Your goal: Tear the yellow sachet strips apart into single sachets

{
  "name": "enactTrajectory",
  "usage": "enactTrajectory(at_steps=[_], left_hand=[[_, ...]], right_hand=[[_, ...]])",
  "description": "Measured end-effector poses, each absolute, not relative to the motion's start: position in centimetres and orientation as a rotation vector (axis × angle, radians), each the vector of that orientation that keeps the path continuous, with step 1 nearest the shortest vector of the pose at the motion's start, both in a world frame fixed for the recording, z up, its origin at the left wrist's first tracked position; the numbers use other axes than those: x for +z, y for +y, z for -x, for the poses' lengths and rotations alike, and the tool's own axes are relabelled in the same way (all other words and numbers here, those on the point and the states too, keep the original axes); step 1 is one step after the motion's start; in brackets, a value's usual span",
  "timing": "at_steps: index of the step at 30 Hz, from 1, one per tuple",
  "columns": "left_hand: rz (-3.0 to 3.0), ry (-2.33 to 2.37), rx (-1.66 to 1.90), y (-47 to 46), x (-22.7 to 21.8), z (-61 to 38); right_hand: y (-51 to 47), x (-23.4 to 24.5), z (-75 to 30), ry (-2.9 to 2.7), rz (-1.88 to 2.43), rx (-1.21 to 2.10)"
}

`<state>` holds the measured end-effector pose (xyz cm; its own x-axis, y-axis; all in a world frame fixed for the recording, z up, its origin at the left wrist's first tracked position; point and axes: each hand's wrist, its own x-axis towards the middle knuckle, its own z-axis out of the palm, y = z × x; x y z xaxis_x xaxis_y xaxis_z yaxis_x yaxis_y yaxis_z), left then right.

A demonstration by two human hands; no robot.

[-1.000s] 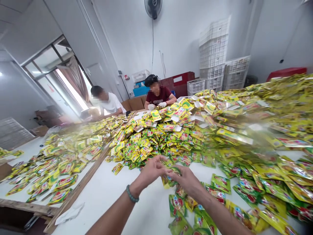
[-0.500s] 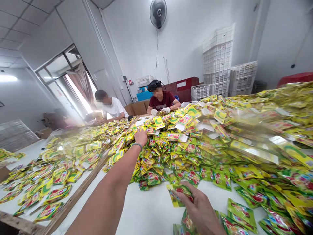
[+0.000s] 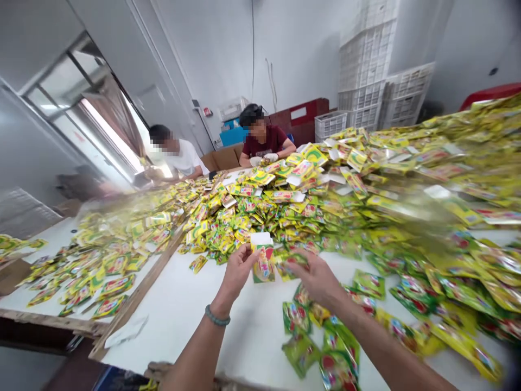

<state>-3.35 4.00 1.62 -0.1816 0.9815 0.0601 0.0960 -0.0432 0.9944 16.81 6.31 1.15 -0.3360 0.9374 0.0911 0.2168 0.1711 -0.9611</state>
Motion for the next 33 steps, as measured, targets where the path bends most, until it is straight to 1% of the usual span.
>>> enactTrajectory(at_steps=[3,6,10,14,19,21,25,28,33], left_hand=[[-1.212,1.381,1.232,2.0,-0.7,3.2],[-1.269,1.374,1.107,1.5,-1.6,2.8],[-1.336,1.307,1.074,1.6,-1.5,2.2],[-1.366,1.363,1.057,1.6,-1.2,2.0],[-1.530,1.426,0.989,1.5,-1.2,1.4],[-1.478,1.396,0.995,1.5,-1.3,1.1],[-1.195,1.279,1.065,1.6,-1.3,1.0],[-1.083,1.227,1.096,1.6,-1.3,1.2],[-1.054,1.187,1.147,1.6,-1.2,1.2]], right_hand=[[6.6,1.7,-17.2,-1.611,1.109,1.172],[7.1,1.5,-17.3,-1.552,1.117,1.080],[7.7,0.7,-17.3,-1.708,1.073,1.026],[8.1,0.0,-17.4,-1.945,1.202,0.932],[7.7,0.0,-17.3,-2.036,1.158,1.015],[7.4,-0.1,-16.9,-1.955,1.176,1.003],[6.9,-0.2,-16.1,-1.853,1.185,0.938],[6.9,-0.2,-16.0,-1.868,1.109,0.896],[6.7,-0.5,-15.8,-1.968,1.048,0.716]])
